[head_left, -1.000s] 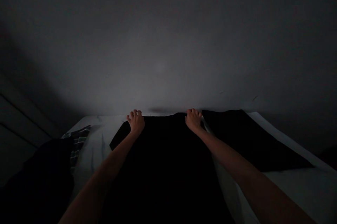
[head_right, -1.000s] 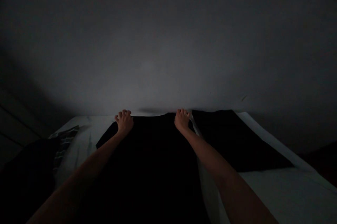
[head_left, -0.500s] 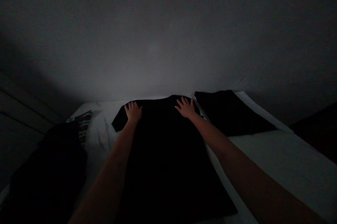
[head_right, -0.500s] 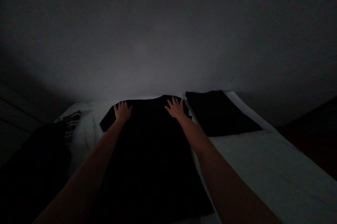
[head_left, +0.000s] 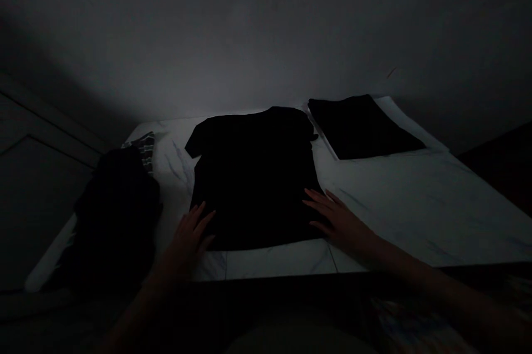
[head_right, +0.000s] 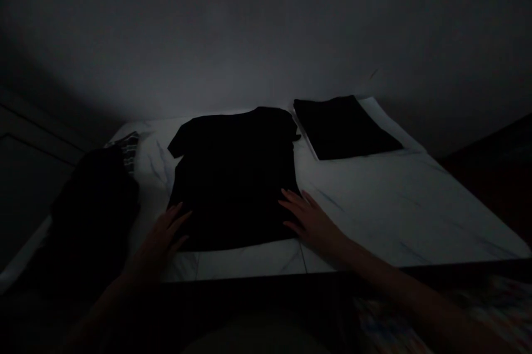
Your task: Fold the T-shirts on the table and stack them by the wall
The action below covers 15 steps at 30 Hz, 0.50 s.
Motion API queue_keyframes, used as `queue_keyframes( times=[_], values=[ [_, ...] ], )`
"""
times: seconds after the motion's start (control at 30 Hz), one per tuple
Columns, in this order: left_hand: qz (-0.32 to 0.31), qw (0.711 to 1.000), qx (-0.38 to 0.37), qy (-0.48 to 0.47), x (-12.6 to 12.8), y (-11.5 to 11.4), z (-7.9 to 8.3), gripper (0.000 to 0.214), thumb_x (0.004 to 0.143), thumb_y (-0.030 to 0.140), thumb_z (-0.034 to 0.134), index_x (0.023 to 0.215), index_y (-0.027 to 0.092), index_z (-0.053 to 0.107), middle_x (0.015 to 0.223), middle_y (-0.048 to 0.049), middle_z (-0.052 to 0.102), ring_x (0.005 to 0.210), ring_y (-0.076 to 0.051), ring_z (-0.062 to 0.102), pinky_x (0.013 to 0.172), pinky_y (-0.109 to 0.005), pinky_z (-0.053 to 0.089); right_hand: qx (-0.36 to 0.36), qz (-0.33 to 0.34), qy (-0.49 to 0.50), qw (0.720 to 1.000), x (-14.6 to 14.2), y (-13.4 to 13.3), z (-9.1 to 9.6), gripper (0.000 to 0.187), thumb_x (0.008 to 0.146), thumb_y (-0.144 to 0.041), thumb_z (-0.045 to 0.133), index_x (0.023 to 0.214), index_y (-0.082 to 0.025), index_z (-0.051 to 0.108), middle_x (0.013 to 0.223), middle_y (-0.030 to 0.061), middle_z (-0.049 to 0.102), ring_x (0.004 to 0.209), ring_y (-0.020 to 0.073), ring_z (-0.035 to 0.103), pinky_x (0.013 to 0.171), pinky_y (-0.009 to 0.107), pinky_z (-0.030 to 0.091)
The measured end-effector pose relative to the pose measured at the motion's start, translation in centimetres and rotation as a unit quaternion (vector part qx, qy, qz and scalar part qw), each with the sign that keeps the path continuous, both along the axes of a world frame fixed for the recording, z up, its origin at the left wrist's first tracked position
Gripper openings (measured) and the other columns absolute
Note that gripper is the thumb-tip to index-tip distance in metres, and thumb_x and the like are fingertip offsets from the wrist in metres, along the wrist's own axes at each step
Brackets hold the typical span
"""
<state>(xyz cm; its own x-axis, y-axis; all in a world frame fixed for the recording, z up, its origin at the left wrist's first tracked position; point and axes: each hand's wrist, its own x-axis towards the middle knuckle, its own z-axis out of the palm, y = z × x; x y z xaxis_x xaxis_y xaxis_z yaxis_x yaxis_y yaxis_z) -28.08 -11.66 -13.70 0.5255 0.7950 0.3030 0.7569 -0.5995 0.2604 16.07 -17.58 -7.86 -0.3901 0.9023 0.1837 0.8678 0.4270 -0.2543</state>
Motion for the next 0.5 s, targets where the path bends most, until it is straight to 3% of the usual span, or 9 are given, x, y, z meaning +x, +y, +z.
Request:
queue_keyframes(
  times=[0.1,0.2,0.3,0.5],
  values=[
    [0.073,0.993,-0.005,-0.096,-2.2,-4.0,-0.5,0.037,0.091,0.033,0.055,0.128,0.032,0.062,0.144,-0.0103,0.051,0.124,-0.029,0.058,0.098,-0.048,0.055,0.021,-0.071,0.055,0.996,1.5,-4.4,0.2,0.046,0.091,-0.038,0.061,0.136,-0.03,0.056,0.145,0.01,0.055,0.128,0.0274,0.057,0.106,0.05,0.05],
    [0.123,0.98,-0.023,-0.156,-2.4,-5.8,-0.4,0.035,0.09,0.03,0.056,0.124,0.032,0.064,0.135,-0.0091,0.055,0.111,-0.026,0.064,0.09,-0.043,0.06,0.045,-0.132,0.1,0.985,1.8,-6.5,0.3,0.039,0.093,-0.039,0.058,0.131,-0.031,0.06,0.136,0.0095,0.059,0.115,0.0256,0.065,0.093,0.042,0.059],
    [0.138,0.975,-0.03,-0.169,-1.5,-5.3,0.1,0.035,0.088,0.028,0.056,0.122,0.03,0.065,0.13,-0.0085,0.057,0.111,-0.025,0.064,0.093,-0.043,0.059,0.071,-0.156,0.098,0.98,1.7,-6.8,0.0,0.031,0.096,-0.037,0.053,0.123,-0.029,0.066,0.123,0.009,0.065,0.106,0.0239,0.068,0.089,0.04,0.06],
    [0.106,0.977,-0.105,-0.152,-1.7,-2.6,1.4,0.031,0.083,0.024,0.053,0.107,0.028,0.072,0.116,-0.0067,0.064,0.103,-0.022,0.066,0.089,-0.037,0.059,0.05,-0.091,0.068,0.992,1.9,-5.7,-0.3,0.029,0.095,-0.036,0.054,0.118,-0.03,0.07,0.12,0.0091,0.067,0.108,0.0252,0.065,0.088,0.044,0.059]
  ],
)
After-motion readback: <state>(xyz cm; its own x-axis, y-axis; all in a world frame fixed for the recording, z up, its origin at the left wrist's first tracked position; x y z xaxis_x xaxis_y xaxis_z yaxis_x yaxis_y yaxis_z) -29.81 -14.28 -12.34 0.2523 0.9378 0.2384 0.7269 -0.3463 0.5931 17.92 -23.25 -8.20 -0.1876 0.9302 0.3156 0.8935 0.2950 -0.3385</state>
